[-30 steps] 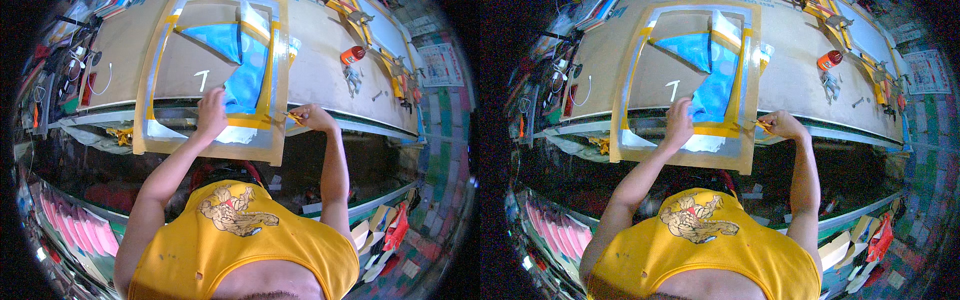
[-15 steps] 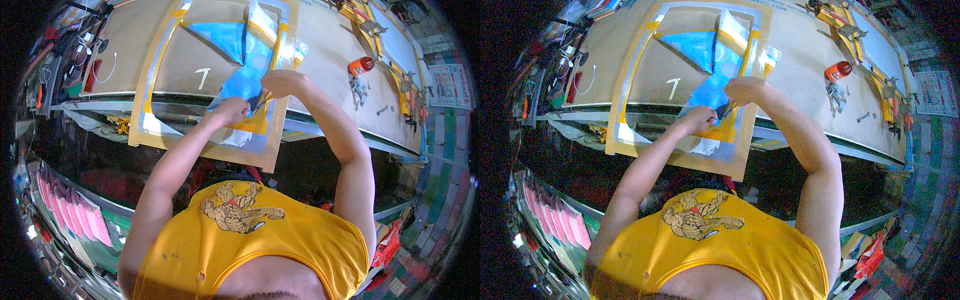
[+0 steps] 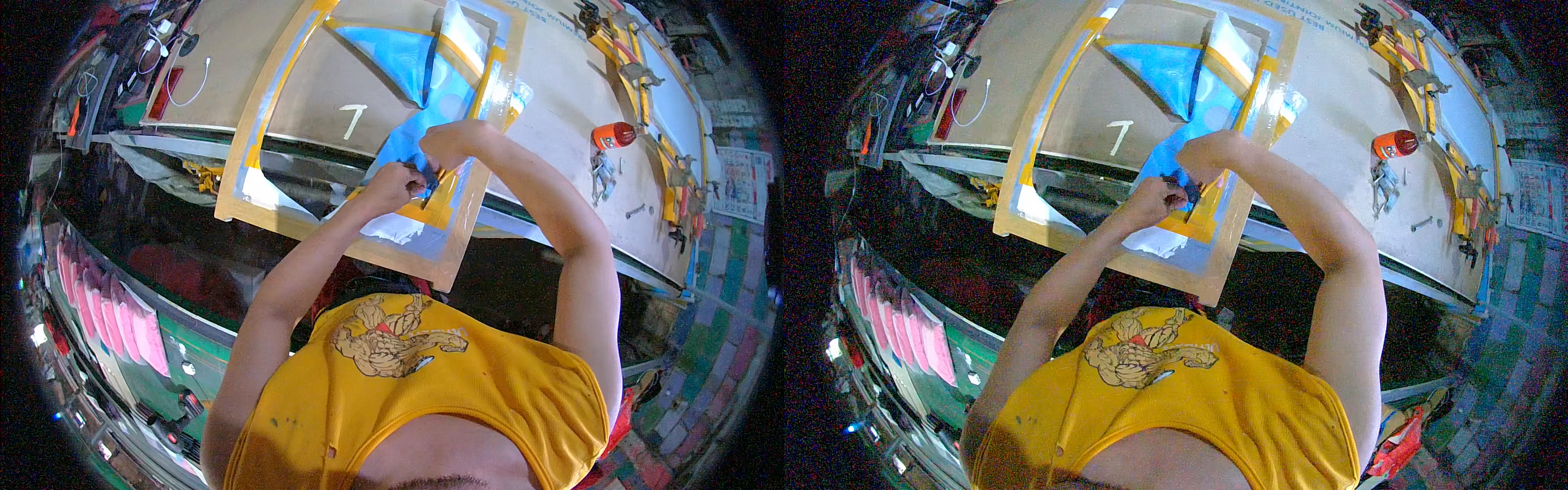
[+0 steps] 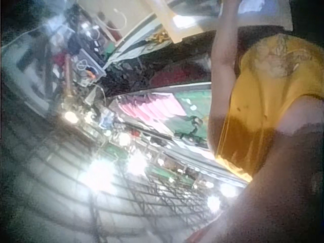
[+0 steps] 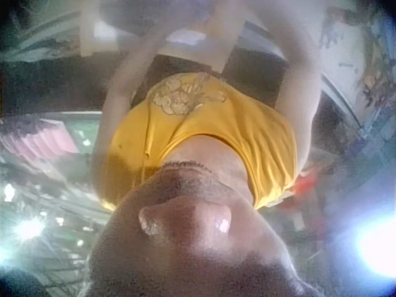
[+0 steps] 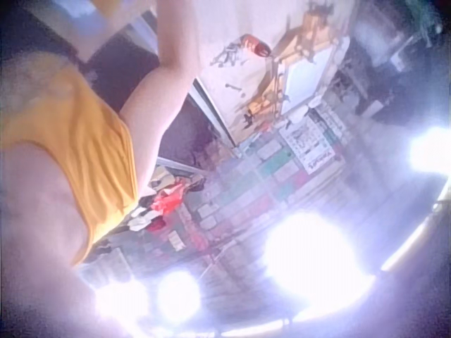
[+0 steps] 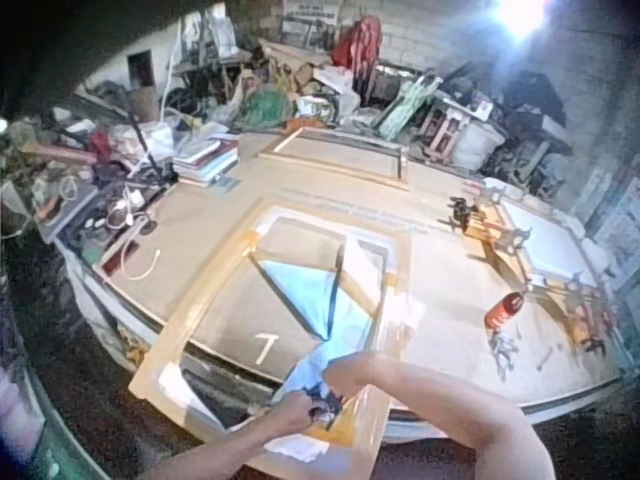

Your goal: The person rubs a small rectangular block on a white cloth stretched over a frame, then pours liquid from a bottle onto the cloth and spreads it by hand. Next, they use scissors to cut away blue and yellow tape from a second frame, removing the tape strips and setting them aside.

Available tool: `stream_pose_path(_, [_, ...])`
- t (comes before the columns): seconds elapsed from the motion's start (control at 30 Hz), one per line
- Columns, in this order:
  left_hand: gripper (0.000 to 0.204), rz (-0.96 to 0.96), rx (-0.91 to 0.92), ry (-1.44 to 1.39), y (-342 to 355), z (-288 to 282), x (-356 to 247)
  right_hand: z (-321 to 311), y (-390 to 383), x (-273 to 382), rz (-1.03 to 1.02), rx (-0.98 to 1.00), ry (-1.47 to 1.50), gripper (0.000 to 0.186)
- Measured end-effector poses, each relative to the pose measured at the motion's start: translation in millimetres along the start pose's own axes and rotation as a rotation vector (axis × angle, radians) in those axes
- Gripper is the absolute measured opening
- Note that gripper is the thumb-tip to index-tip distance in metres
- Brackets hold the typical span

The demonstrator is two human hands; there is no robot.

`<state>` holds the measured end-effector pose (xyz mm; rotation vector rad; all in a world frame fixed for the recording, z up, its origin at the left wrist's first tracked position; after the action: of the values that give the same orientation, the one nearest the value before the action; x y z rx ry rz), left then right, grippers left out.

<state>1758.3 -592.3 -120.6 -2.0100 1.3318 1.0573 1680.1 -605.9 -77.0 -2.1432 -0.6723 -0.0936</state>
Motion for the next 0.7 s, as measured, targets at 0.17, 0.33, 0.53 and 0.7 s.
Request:
stream_pose_path(0.17, [0.014, -0.099, 0.009, -0.099, -0.2, -2.6, -0.8, 17.9, -5.1, -2.5, -0.145, -0.047, -0.069, 0.017])
stream_pose_path(0.33, [0.013, -0.140, -0.024, -0.190, -1.1, -0.8, 7.4, 25.2, -11.8, -1.1, -0.167, -0.102, 0.048, 0.015])
stream_pose_path(0.53, [0.013, -0.154, -0.033, -0.293, -2.4, 2.5, 12.1, 31.8, -16.1, -6.0, -0.115, -0.194, 0.220, 0.014])
stream_pose_path(0.7, [0.011, -0.108, 0.001, -0.277, -3.4, -0.6, 4.4, 27.7, -21.8, 2.3, -0.153, -0.227, 0.166, 0.014])
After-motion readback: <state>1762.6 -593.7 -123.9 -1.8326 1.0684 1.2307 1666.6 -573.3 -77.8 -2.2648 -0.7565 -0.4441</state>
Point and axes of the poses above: each hand's wrist, its own y-axis towards the middle knuckle, its own z-axis out of the palm, x = y × z, the point moved 8 cm from there along y, towards the middle knuckle, and after that the axes turned 1 degree about -x, right-handed, at the moved point
